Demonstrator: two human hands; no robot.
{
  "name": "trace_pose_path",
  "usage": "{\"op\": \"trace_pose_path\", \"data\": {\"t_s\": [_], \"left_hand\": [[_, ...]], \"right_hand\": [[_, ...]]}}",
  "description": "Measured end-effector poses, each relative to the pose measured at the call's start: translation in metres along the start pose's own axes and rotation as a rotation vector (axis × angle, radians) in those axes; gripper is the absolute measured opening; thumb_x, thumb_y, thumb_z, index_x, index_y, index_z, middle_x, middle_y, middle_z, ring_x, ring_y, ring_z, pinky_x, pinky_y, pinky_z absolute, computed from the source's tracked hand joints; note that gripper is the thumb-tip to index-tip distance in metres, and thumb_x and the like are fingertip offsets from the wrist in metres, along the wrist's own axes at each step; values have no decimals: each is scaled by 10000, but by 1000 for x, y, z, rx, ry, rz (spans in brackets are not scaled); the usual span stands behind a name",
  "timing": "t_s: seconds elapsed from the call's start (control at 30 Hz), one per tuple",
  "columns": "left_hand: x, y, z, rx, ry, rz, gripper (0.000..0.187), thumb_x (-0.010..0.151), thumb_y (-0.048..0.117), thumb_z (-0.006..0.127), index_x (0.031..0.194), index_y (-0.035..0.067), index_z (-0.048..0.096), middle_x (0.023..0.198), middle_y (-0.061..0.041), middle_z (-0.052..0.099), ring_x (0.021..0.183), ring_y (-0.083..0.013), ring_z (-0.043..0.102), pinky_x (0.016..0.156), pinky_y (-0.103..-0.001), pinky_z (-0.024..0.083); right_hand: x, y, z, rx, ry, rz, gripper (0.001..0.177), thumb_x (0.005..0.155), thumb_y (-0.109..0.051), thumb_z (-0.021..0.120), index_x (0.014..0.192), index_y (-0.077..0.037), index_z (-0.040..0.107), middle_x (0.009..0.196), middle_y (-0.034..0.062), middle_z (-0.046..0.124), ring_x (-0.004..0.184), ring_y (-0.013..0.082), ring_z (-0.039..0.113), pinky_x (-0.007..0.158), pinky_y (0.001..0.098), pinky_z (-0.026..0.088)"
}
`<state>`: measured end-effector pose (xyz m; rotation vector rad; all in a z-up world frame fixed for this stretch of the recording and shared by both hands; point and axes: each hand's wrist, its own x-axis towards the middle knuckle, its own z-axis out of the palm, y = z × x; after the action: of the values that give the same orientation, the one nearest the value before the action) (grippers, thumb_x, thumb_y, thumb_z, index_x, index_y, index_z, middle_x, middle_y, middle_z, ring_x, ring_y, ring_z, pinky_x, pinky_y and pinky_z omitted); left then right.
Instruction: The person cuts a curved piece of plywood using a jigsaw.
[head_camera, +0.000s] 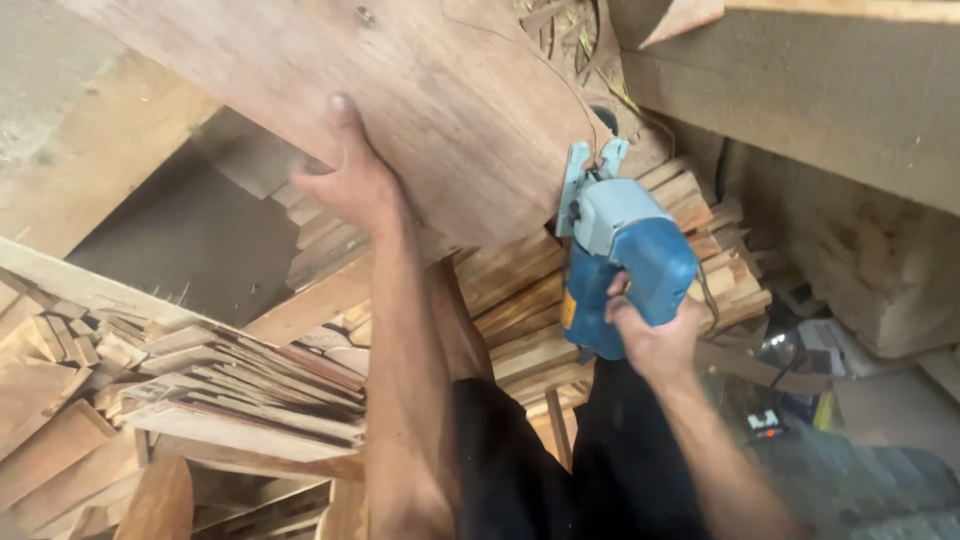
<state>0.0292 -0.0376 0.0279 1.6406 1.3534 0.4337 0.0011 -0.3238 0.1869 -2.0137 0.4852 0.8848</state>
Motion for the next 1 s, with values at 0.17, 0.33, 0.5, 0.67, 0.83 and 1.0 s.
{"op": "trace_pose_path", "data": {"t_s": [0.17,0.33,0.5,0.67,0.83,1.0], "left_hand": [[-19,-9,25,282,239,-547,859,827,762,575,1103,-46,672,1039,-224,768,974,-329,738,887,-441,557],[-23,-26,23,408,253,-479,895,783,798,572,1080,-41,666,936,-204,770,903,-337,737,819,-452,555],[-11,-43,38,496,234,-326,847,775,794,595,1061,4,699,915,-166,773,869,-331,745,792,-444,581],[9,-26,66,562,130,-89,724,767,730,688,1052,65,666,910,-177,764,874,-399,724,797,-489,544],[5,-20,62,556,65,-171,732,752,733,691,1050,66,657,909,-183,774,881,-398,730,803,-484,553],[11,-13,59,495,59,-152,714,756,728,682,1042,75,650,902,-165,781,855,-377,748,794,-468,567]], "right_hand": [[-19,-7,20,111,119,-22,193,858,65,622,1043,27,664,915,51,693,752,100,664,686,270,548],[-7,-16,-1,-16,89,-24,117,879,27,650,990,19,683,863,43,696,753,111,673,703,278,555],[13,-21,-12,-212,54,-176,169,850,-30,694,1011,21,691,883,50,712,807,124,687,764,276,558],[9,-11,-9,-117,75,-48,135,862,-23,697,995,-1,699,863,30,695,766,107,659,719,270,547],[7,-13,-5,-22,102,-25,165,859,-15,694,1023,-3,681,895,9,685,787,90,644,732,262,546],[13,-20,-5,-28,109,-45,166,864,-12,699,1028,5,680,902,12,689,797,92,650,744,262,547]]}}
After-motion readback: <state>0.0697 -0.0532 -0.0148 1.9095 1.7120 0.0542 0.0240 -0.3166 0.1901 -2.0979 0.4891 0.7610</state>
